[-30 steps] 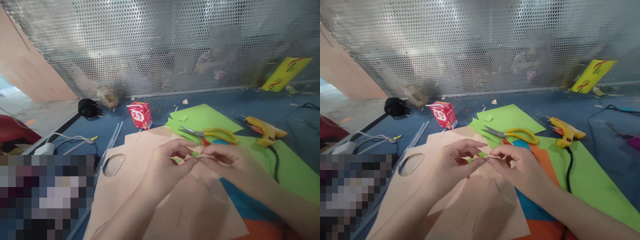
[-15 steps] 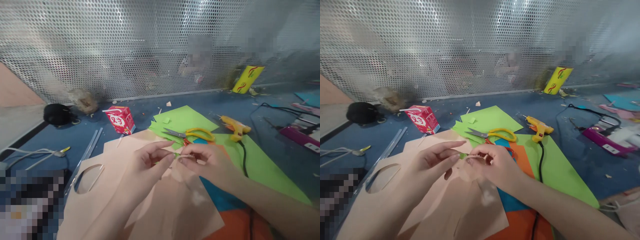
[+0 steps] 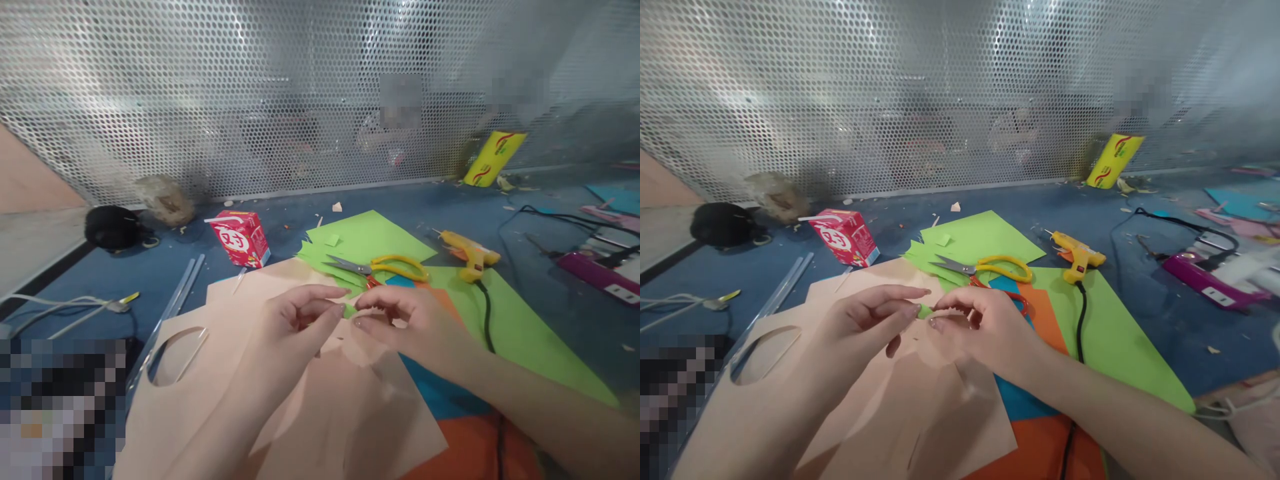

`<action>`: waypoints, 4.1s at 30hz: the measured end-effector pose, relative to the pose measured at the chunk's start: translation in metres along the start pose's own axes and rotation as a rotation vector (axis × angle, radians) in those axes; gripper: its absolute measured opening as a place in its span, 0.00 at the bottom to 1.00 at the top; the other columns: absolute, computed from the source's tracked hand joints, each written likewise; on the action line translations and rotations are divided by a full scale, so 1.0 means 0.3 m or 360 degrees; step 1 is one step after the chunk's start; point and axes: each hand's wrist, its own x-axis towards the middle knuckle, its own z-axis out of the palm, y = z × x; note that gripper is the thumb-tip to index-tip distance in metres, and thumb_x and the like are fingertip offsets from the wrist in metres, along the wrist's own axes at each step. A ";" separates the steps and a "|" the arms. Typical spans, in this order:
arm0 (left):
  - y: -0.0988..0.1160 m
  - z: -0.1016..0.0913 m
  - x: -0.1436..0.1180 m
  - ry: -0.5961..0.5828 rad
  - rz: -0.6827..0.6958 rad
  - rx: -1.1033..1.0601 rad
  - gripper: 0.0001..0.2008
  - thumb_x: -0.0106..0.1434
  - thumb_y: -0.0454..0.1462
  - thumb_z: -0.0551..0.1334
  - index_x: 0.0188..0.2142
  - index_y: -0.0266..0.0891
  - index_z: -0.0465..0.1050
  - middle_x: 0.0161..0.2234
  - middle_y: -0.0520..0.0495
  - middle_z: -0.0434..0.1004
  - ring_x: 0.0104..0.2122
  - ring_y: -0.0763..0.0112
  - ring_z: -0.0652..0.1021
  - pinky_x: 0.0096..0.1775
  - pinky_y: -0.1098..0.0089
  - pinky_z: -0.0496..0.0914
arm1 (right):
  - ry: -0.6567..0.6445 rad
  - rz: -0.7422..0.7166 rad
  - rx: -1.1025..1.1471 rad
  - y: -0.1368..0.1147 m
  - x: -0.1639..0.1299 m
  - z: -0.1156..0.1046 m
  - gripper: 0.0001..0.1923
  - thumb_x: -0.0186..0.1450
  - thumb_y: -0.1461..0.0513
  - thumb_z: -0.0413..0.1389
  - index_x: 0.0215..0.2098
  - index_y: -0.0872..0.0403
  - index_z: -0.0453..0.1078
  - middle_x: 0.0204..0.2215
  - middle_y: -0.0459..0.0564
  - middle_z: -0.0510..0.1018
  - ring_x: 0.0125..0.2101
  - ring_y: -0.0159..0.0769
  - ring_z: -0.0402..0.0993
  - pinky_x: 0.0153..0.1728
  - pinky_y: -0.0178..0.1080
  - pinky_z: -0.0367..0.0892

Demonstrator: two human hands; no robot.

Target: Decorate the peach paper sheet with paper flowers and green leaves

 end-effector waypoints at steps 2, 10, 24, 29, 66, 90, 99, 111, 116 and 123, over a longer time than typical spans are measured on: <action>0.000 -0.001 0.002 -0.0028 0.0009 0.0011 0.11 0.54 0.40 0.63 0.36 0.39 0.76 0.19 0.54 0.73 0.16 0.81 0.65 0.19 0.79 0.63 | 0.0016 -0.0020 0.0006 -0.002 0.000 -0.001 0.04 0.58 0.59 0.57 0.30 0.50 0.73 0.27 0.45 0.77 0.27 0.34 0.70 0.24 0.34 0.63; 0.006 0.008 0.006 -0.0021 0.0031 -0.0204 0.20 0.53 0.44 0.63 0.43 0.36 0.72 0.27 0.47 0.76 0.22 0.76 0.69 0.17 0.78 0.66 | 0.0058 -0.0045 0.0195 0.001 0.008 -0.004 0.06 0.57 0.59 0.57 0.27 0.53 0.72 0.27 0.47 0.76 0.28 0.34 0.69 0.25 0.34 0.62; -0.024 0.037 0.023 0.0111 0.0117 -0.0403 0.37 0.47 0.35 0.68 0.55 0.35 0.55 0.34 0.47 0.72 0.26 0.73 0.72 0.19 0.74 0.70 | 0.0061 -0.0071 0.0491 0.010 0.042 0.021 0.10 0.56 0.58 0.56 0.22 0.55 0.64 0.19 0.41 0.64 0.21 0.27 0.59 0.21 0.31 0.55; -0.018 0.037 0.021 0.0060 0.0081 -0.0448 0.35 0.48 0.32 0.66 0.55 0.30 0.57 0.24 0.55 0.70 0.19 0.80 0.67 0.18 0.77 0.67 | 0.0050 -0.0062 0.0544 0.030 0.048 0.034 0.13 0.56 0.55 0.57 0.21 0.54 0.62 0.19 0.41 0.64 0.21 0.28 0.60 0.22 0.31 0.55; 0.023 -0.130 0.034 0.0645 0.0462 -0.0124 0.23 0.48 0.33 0.65 0.45 0.32 0.68 0.21 0.55 0.72 0.17 0.80 0.67 0.18 0.78 0.64 | -0.0287 -0.0779 -0.0845 0.009 0.084 0.141 0.12 0.63 0.68 0.50 0.43 0.56 0.71 0.43 0.55 0.77 0.45 0.43 0.72 0.46 0.42 0.65; 0.012 -0.106 0.039 0.0557 0.0370 -0.0019 0.24 0.48 0.34 0.66 0.47 0.33 0.68 0.22 0.54 0.72 0.20 0.78 0.69 0.18 0.78 0.64 | -0.0441 -0.0904 -0.0740 0.050 0.079 0.150 0.16 0.58 0.73 0.52 0.42 0.57 0.72 0.40 0.54 0.78 0.44 0.42 0.71 0.46 0.42 0.66; 0.022 -0.100 0.042 0.0553 0.0282 -0.0102 0.26 0.45 0.37 0.69 0.46 0.32 0.69 0.20 0.55 0.71 0.19 0.80 0.67 0.18 0.78 0.64 | -0.0492 -0.0558 -0.0184 0.062 0.136 0.131 0.13 0.57 0.73 0.52 0.37 0.56 0.72 0.30 0.47 0.73 0.33 0.32 0.71 0.36 0.34 0.65; 0.032 -0.110 0.038 0.0437 0.0237 -0.0104 0.25 0.44 0.36 0.70 0.43 0.32 0.71 0.22 0.53 0.75 0.21 0.76 0.71 0.19 0.76 0.68 | 0.0134 -0.0481 0.0127 0.075 0.177 -0.009 0.15 0.58 0.71 0.50 0.42 0.53 0.61 0.32 0.47 0.70 0.35 0.33 0.72 0.38 0.38 0.69; 0.007 -0.079 0.033 0.0020 0.0177 0.0177 0.19 0.51 0.36 0.66 0.43 0.35 0.70 0.24 0.52 0.75 0.18 0.79 0.69 0.20 0.76 0.67 | 0.0048 -0.0525 0.0104 0.035 0.150 -0.034 0.17 0.58 0.72 0.51 0.44 0.53 0.60 0.31 0.46 0.73 0.34 0.32 0.73 0.39 0.39 0.69; -0.028 -0.066 0.028 -0.0114 0.0202 0.0443 0.16 0.55 0.38 0.63 0.44 0.43 0.69 0.27 0.52 0.75 0.24 0.74 0.73 0.24 0.74 0.67 | -0.0244 -0.0483 0.0228 0.012 0.101 -0.017 0.21 0.59 0.71 0.52 0.49 0.51 0.58 0.35 0.47 0.72 0.36 0.31 0.73 0.40 0.37 0.70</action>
